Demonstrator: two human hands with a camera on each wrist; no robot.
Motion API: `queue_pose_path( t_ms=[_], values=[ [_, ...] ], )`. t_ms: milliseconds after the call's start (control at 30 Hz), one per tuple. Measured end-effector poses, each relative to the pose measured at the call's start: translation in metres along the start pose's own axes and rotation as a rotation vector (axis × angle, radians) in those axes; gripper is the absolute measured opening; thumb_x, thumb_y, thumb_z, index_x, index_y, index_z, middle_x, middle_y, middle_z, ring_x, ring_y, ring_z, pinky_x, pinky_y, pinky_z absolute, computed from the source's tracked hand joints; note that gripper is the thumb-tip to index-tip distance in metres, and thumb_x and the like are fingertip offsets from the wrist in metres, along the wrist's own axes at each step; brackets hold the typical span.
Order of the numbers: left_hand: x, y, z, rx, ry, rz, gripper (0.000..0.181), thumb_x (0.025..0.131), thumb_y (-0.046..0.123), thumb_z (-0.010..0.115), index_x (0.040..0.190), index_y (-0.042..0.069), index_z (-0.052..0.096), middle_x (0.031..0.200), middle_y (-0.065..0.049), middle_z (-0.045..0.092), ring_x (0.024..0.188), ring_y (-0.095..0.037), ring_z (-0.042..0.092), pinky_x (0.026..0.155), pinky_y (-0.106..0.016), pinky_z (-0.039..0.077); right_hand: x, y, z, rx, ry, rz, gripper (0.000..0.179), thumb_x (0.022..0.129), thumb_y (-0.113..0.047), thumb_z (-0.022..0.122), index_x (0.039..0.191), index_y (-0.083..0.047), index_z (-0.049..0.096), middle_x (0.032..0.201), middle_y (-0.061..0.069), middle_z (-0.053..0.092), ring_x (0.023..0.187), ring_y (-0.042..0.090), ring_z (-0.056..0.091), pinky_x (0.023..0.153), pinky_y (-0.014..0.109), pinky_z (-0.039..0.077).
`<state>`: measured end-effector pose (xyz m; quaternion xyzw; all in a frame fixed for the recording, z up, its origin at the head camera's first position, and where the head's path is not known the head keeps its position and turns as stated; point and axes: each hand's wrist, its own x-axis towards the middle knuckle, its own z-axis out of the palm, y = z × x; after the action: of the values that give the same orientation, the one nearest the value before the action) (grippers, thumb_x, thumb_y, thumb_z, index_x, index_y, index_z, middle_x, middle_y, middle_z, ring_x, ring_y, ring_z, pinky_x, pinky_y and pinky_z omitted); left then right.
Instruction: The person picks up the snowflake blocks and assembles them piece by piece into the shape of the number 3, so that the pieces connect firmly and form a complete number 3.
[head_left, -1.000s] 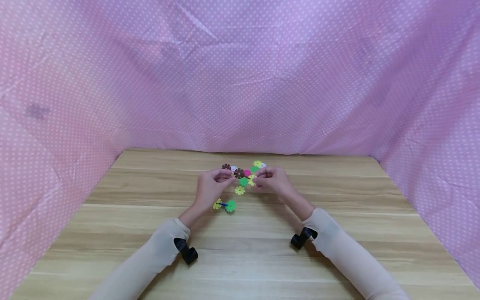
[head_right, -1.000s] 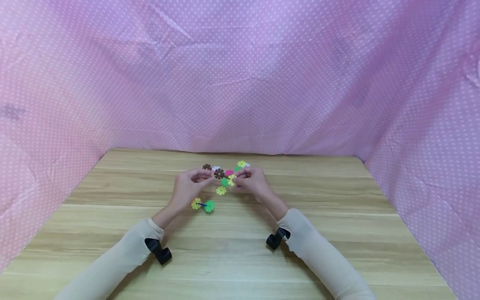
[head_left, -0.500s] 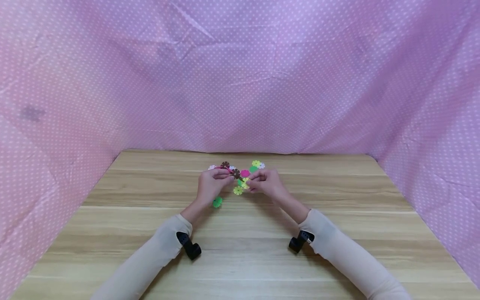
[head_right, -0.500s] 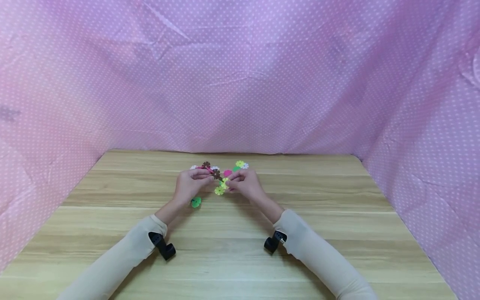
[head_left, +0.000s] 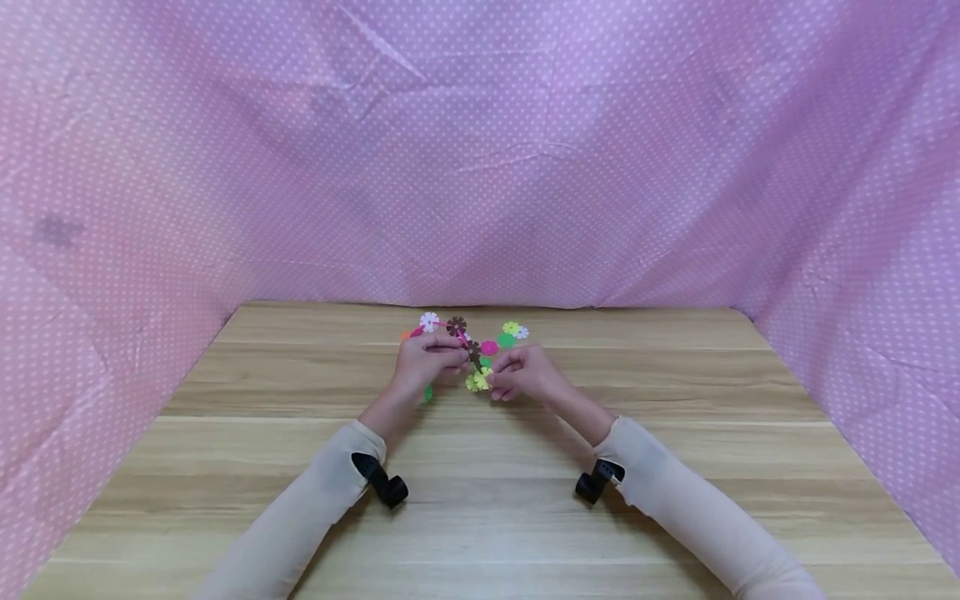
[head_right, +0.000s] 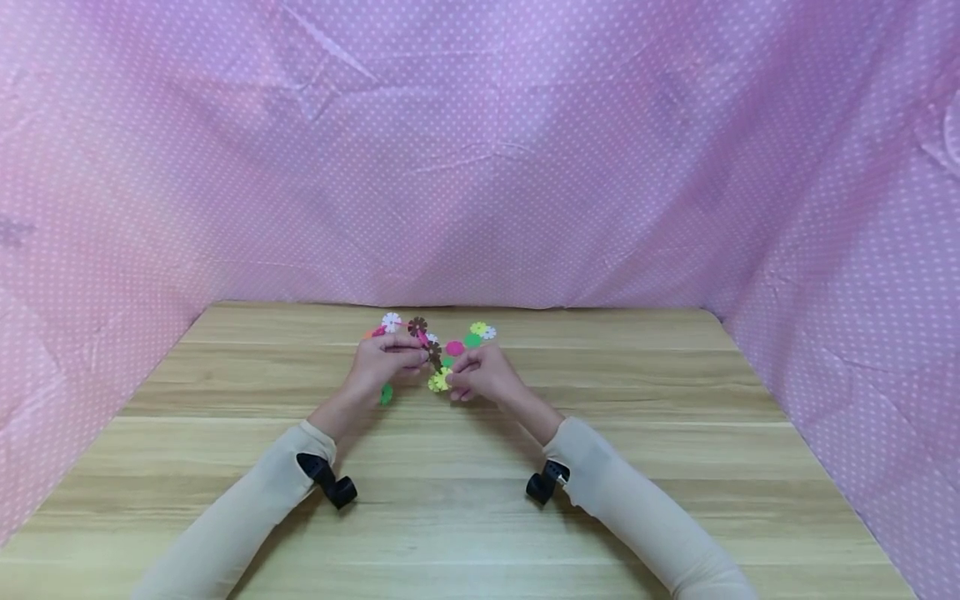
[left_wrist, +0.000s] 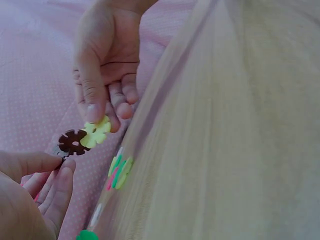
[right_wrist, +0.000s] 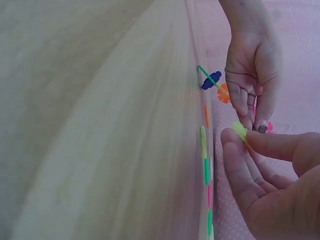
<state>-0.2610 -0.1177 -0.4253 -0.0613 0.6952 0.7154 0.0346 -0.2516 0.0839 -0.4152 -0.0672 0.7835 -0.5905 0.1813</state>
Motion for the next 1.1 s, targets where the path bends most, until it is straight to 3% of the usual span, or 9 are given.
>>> queue_pose_path(
  t_ms=[333,600,733,867,967,1100],
  values=[
    [0.005,0.006,-0.008,0.038,-0.107,0.007,0.025,0.083,-0.009,0.075,0.108,-0.008,0.07,0.095,-0.007,0.074,0.074,-0.011,0.072,0.078,-0.031,0.064,0.004,-0.003,-0.003,-0.109,-0.06,-0.023,0.015,0.088,0.0,0.075,0.1,0.009,0.072,0.08,0.013,0.075,0.065,0.015,0.069,0.067,0.035,0.063],
    [0.012,0.006,-0.016,0.082,-0.167,0.026,0.023,0.084,-0.009,0.074,0.106,-0.01,0.07,0.091,-0.002,0.071,0.071,-0.009,0.071,0.07,-0.024,0.062,0.01,-0.006,-0.007,-0.193,-0.095,-0.043,0.016,0.089,-0.001,0.075,0.103,0.008,0.072,0.087,0.019,0.075,0.069,0.018,0.07,0.069,0.036,0.063],
    [0.016,0.006,-0.02,0.143,-0.186,0.021,0.023,0.083,-0.009,0.075,0.106,-0.01,0.07,0.091,-0.002,0.07,0.071,-0.009,0.069,0.069,-0.024,0.062,0.017,-0.004,-0.01,-0.27,-0.121,-0.094,0.019,0.088,0.0,0.075,0.105,0.007,0.072,0.092,0.02,0.075,0.072,0.017,0.07,0.067,0.031,0.061],
    [0.02,0.006,-0.023,0.208,-0.211,0.031,0.023,0.082,-0.007,0.076,0.105,-0.008,0.071,0.087,-0.002,0.073,0.071,-0.009,0.068,0.068,-0.024,0.062,0.024,-0.001,-0.012,-0.376,-0.201,-0.184,0.023,0.087,0.001,0.076,0.109,0.006,0.071,0.095,0.02,0.074,0.073,0.013,0.065,0.065,0.024,0.057],
    [0.021,0.005,-0.025,0.238,-0.249,0.046,0.024,0.082,-0.006,0.076,0.106,-0.008,0.071,0.087,-0.004,0.074,0.071,-0.011,0.068,0.068,-0.026,0.062,0.03,0.001,-0.013,-0.432,-0.268,-0.246,0.026,0.087,0.001,0.076,0.112,0.005,0.07,0.091,0.018,0.071,0.071,0.01,0.061,0.062,0.02,0.053],
    [0.023,0.001,-0.026,0.247,-0.279,0.059,0.024,0.083,-0.006,0.076,0.106,-0.008,0.071,0.087,-0.005,0.074,0.073,-0.011,0.068,0.07,-0.026,0.062,0.036,0.0,-0.011,-0.466,-0.318,-0.267,0.03,0.087,0.002,0.076,0.116,0.004,0.069,0.086,0.015,0.068,0.067,0.01,0.057,0.06,0.02,0.051]
  ],
)
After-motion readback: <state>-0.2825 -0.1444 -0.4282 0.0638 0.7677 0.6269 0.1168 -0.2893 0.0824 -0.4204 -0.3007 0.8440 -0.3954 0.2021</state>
